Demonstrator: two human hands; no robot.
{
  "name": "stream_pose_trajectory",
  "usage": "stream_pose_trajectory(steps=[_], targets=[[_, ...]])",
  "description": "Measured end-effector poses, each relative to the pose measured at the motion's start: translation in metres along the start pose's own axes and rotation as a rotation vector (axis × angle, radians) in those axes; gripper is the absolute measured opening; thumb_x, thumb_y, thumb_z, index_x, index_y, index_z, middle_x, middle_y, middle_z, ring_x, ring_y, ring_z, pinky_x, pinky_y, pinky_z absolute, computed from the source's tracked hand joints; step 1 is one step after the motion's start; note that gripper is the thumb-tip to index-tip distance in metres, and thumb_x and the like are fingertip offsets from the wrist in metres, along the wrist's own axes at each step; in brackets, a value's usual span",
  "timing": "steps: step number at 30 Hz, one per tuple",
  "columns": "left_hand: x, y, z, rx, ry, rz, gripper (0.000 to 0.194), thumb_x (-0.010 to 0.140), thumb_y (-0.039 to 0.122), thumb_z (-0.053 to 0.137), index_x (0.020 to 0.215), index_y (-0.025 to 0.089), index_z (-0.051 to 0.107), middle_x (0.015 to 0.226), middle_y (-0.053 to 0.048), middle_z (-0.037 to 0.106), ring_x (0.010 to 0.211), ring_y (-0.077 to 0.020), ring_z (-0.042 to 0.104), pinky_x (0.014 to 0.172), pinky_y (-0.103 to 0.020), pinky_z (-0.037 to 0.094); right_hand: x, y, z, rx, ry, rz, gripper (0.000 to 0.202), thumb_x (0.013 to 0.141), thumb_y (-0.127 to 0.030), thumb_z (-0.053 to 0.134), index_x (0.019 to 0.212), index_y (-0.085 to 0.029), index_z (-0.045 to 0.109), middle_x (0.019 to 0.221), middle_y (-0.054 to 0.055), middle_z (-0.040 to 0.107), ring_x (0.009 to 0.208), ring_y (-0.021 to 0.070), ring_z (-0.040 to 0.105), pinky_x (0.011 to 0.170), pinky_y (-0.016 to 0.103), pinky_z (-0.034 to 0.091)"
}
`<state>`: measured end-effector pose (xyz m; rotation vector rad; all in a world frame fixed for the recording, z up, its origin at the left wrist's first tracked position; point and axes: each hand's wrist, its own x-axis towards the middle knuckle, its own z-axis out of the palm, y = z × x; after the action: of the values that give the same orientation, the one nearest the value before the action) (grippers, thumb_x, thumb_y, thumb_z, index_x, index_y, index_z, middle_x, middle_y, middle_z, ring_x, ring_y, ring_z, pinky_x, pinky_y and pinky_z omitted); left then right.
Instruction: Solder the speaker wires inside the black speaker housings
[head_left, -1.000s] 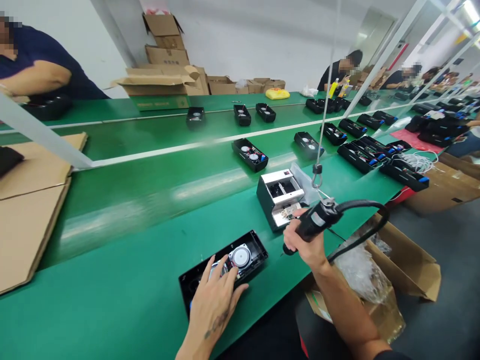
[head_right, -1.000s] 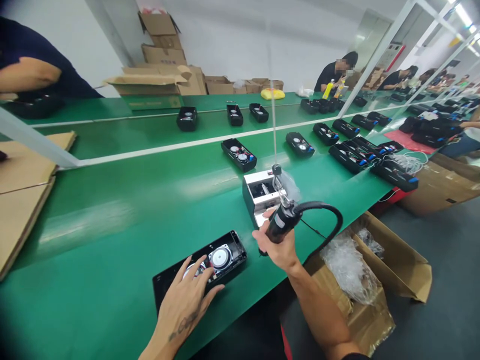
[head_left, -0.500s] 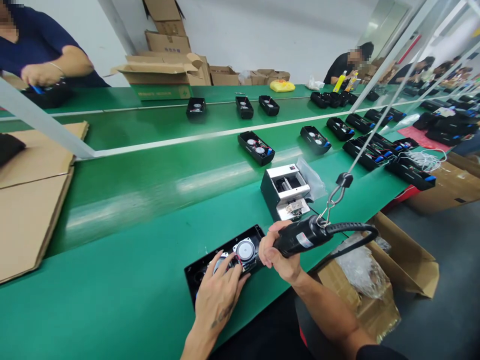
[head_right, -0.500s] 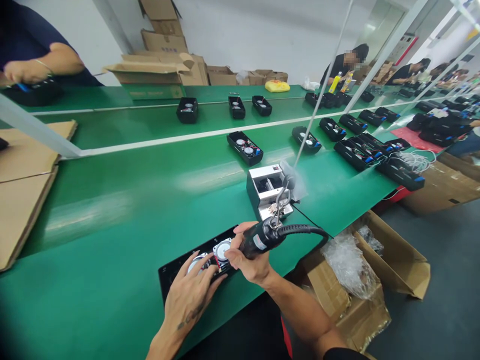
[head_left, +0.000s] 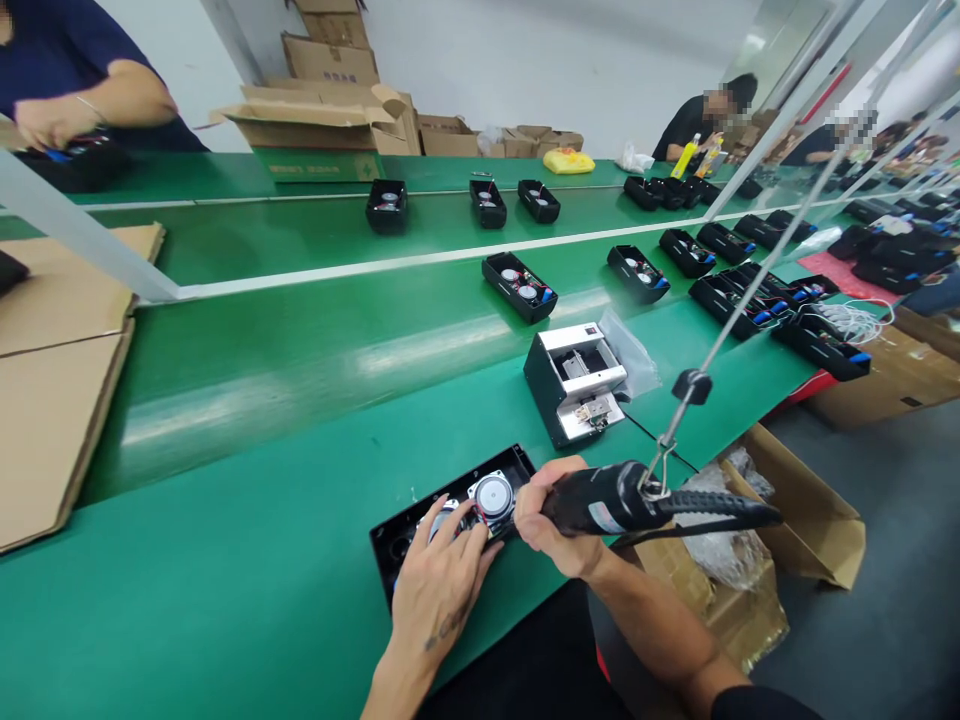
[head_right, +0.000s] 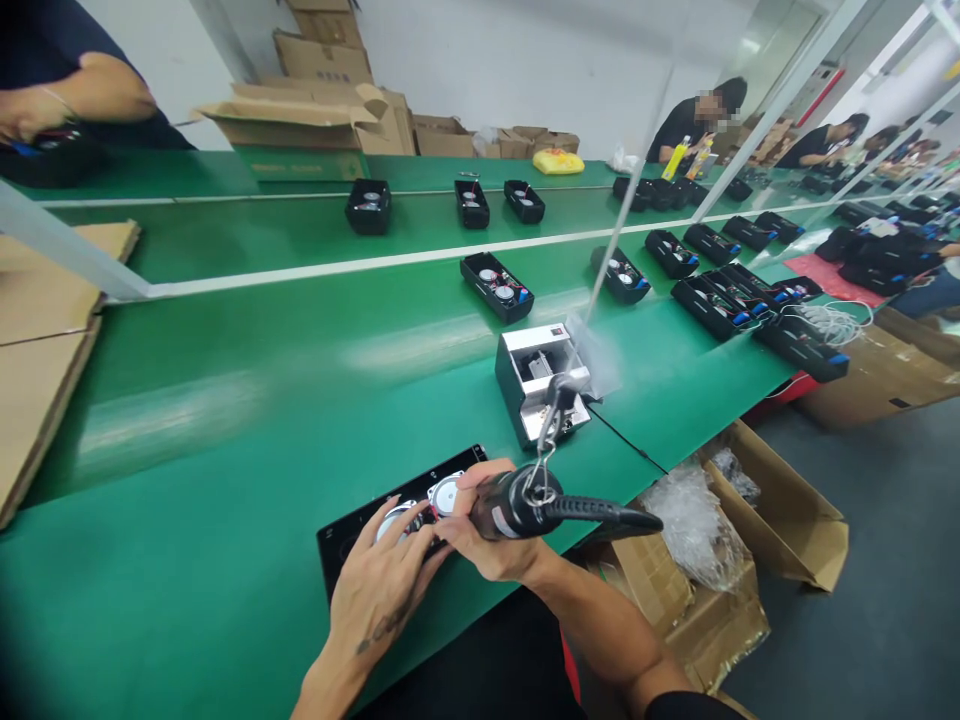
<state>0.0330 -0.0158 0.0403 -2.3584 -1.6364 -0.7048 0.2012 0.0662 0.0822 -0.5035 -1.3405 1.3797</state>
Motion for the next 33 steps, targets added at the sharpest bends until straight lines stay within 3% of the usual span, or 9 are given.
stream_pose_trajectory(steps=[3, 8, 12, 15, 22, 25, 28, 30, 33], targets=[[0.0, 0.002, -0.001, -0.036, -0.004, -0.052, 0.02, 0.109, 0.027, 0.057, 0.095, 0.022, 0.071, 0.083, -0.003, 0.079, 0.114, -0.0262, 0.076, 0.125, -0.051, 0.043, 0.004, -0.009, -0.001, 0.046, 0.005, -0.093, 0.032, 0.1, -0.031, 0.076, 0.122, -0.035, 0.052, 0.062, -0.013, 0.052, 0.041, 0.0106, 0.043, 0.044, 0.023, 0.041], [-0.002, 0.01, -0.013, -0.178, 0.111, -0.112, 0.025, 0.104, 0.033, 0.069, 0.126, 0.023, 0.072, 0.113, -0.006, 0.083, 0.128, -0.0323, 0.072, 0.127, -0.06, 0.041, 0.007, -0.038, 0.005, 0.233, 0.046, -0.099, 0.021, 0.106, -0.037, 0.068, 0.123, -0.038, 0.054, 0.058, -0.014, 0.04, 0.036, 0.0095, 0.031, 0.037, 0.02, 0.034], [-0.012, 0.022, -0.024, -0.322, 0.189, -0.074, 0.013, 0.102, 0.014, 0.067, 0.104, 0.025, 0.074, 0.092, 0.002, 0.084, 0.109, -0.0225, 0.08, 0.121, -0.049, 0.05, -0.003, -0.062, 0.007, 0.295, 0.093, -0.046, 0.017, 0.106, -0.043, 0.069, 0.118, -0.041, 0.057, 0.053, -0.015, 0.028, 0.032, 0.0096, 0.021, 0.033, 0.021, 0.027], [-0.018, 0.03, -0.029, -0.383, 0.219, -0.1, 0.014, 0.103, 0.015, 0.065, 0.1, 0.025, 0.074, 0.086, 0.003, 0.083, 0.093, -0.0179, 0.081, 0.108, -0.04, 0.059, -0.01, -0.072, 0.005, 0.307, 0.119, -0.04, 0.018, 0.104, -0.046, 0.071, 0.114, -0.042, 0.058, 0.049, -0.016, 0.025, 0.028, 0.0089, 0.017, 0.032, 0.022, 0.024], [-0.02, 0.041, -0.034, -0.408, 0.187, -0.151, 0.017, 0.102, 0.015, 0.063, 0.101, 0.026, 0.074, 0.087, 0.002, 0.083, 0.094, -0.0183, 0.081, 0.105, -0.041, 0.06, -0.014, -0.075, 0.007, 0.292, 0.065, -0.04, 0.018, 0.104, -0.045, 0.071, 0.115, -0.042, 0.058, 0.049, -0.016, 0.028, 0.028, 0.0083, 0.017, 0.032, 0.022, 0.022], [-0.02, 0.049, -0.035, -0.35, 0.193, -0.182, 0.017, 0.102, 0.013, 0.063, 0.097, 0.026, 0.074, 0.084, 0.002, 0.082, 0.099, -0.0209, 0.081, 0.115, -0.05, 0.054, -0.018, -0.073, 0.009, 0.283, 0.046, -0.051, 0.016, 0.105, -0.041, 0.069, 0.117, -0.041, 0.058, 0.05, -0.016, 0.029, 0.029, 0.0083, 0.019, 0.033, 0.022, 0.024], [-0.019, 0.053, -0.037, -0.292, 0.212, -0.208, 0.017, 0.101, 0.012, 0.065, 0.098, 0.026, 0.074, 0.083, 0.003, 0.082, 0.111, -0.0245, 0.08, 0.129, -0.059, 0.039, -0.023, -0.071, 0.008, 0.243, 0.029, -0.061, 0.016, 0.106, -0.041, 0.068, 0.119, -0.041, 0.057, 0.052, -0.015, 0.033, 0.031, 0.0086, 0.024, 0.035, 0.022, 0.028], [-0.017, 0.048, -0.036, -0.234, 0.172, -0.197, 0.01, 0.101, 0.019, 0.069, 0.107, 0.025, 0.074, 0.093, 0.001, 0.084, 0.124, -0.0299, 0.075, 0.133, -0.065, 0.029, -0.023, -0.069, 0.007, 0.194, 0.017, -0.08, 0.018, 0.106, -0.04, 0.067, 0.121, -0.041, 0.057, 0.053, -0.014, 0.037, 0.033, 0.0092, 0.027, 0.038, 0.022, 0.032], [-0.014, 0.032, -0.031, -0.101, 0.054, -0.178, 0.034, 0.098, 0.041, 0.076, 0.125, 0.021, 0.072, 0.113, -0.006, 0.084, 0.139, -0.0422, 0.065, 0.132, -0.075, 0.023, -0.013, -0.064, 0.003, 0.128, 0.054, -0.129, 0.018, 0.107, -0.034, 0.066, 0.121, -0.04, 0.057, 0.057, -0.013, 0.042, 0.039, 0.0103, 0.036, 0.043, 0.022, 0.039]])
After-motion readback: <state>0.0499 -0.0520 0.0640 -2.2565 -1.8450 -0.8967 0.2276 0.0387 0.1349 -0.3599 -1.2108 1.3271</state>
